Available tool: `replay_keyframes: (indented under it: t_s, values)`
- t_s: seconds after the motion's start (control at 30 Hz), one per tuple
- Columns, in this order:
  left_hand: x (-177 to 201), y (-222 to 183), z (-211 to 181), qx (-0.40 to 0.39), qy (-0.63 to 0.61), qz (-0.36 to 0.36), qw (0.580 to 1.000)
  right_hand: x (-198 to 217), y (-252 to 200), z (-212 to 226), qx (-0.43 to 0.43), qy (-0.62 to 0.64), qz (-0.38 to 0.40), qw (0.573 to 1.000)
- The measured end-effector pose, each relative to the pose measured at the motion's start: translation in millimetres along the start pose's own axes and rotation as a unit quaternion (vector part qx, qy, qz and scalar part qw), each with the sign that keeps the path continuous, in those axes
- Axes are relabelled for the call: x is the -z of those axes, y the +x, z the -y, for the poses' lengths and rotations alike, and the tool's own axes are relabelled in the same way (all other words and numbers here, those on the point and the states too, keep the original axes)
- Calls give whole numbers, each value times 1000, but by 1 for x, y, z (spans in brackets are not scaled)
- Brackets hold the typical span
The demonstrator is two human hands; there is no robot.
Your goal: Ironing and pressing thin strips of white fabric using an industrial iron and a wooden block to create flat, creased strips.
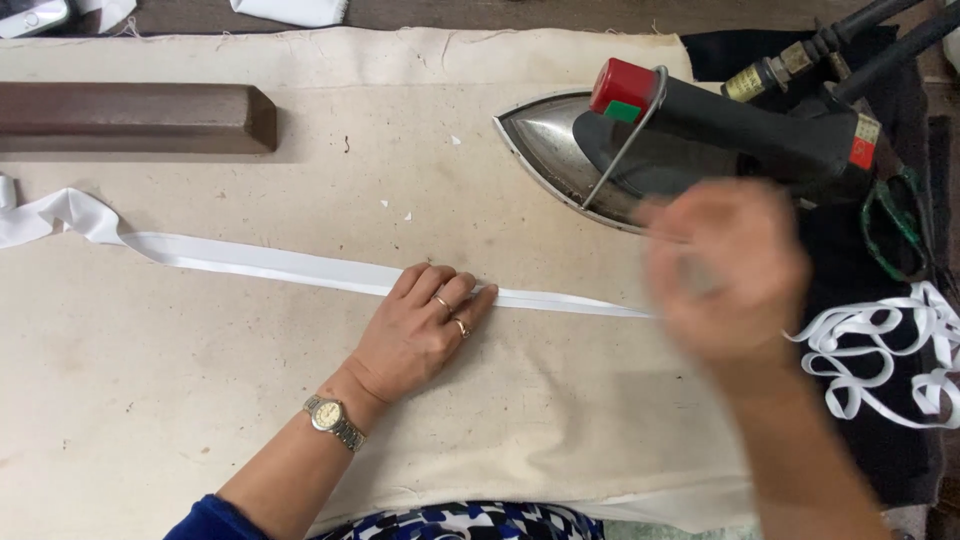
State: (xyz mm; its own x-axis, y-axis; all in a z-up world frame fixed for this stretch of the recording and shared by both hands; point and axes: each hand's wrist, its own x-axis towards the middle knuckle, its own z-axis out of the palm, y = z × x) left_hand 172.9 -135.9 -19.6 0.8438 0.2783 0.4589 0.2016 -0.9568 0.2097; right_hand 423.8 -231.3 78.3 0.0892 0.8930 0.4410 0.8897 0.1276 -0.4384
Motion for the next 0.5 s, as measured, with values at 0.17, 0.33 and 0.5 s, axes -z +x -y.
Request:
replay_keyframes:
  t_s: [0.17,0.33,0.5]
  values:
    - [2,0,1,-14,-6,4,1000,45,71,-51,53,-151,115,980]
    - [3,-1,1,-15,3,18,1000,19,130,-41,-236,-168,425,857]
    - [3,-2,0,-15,7,12,1000,-2,128,-38,-248,-180,408,860]
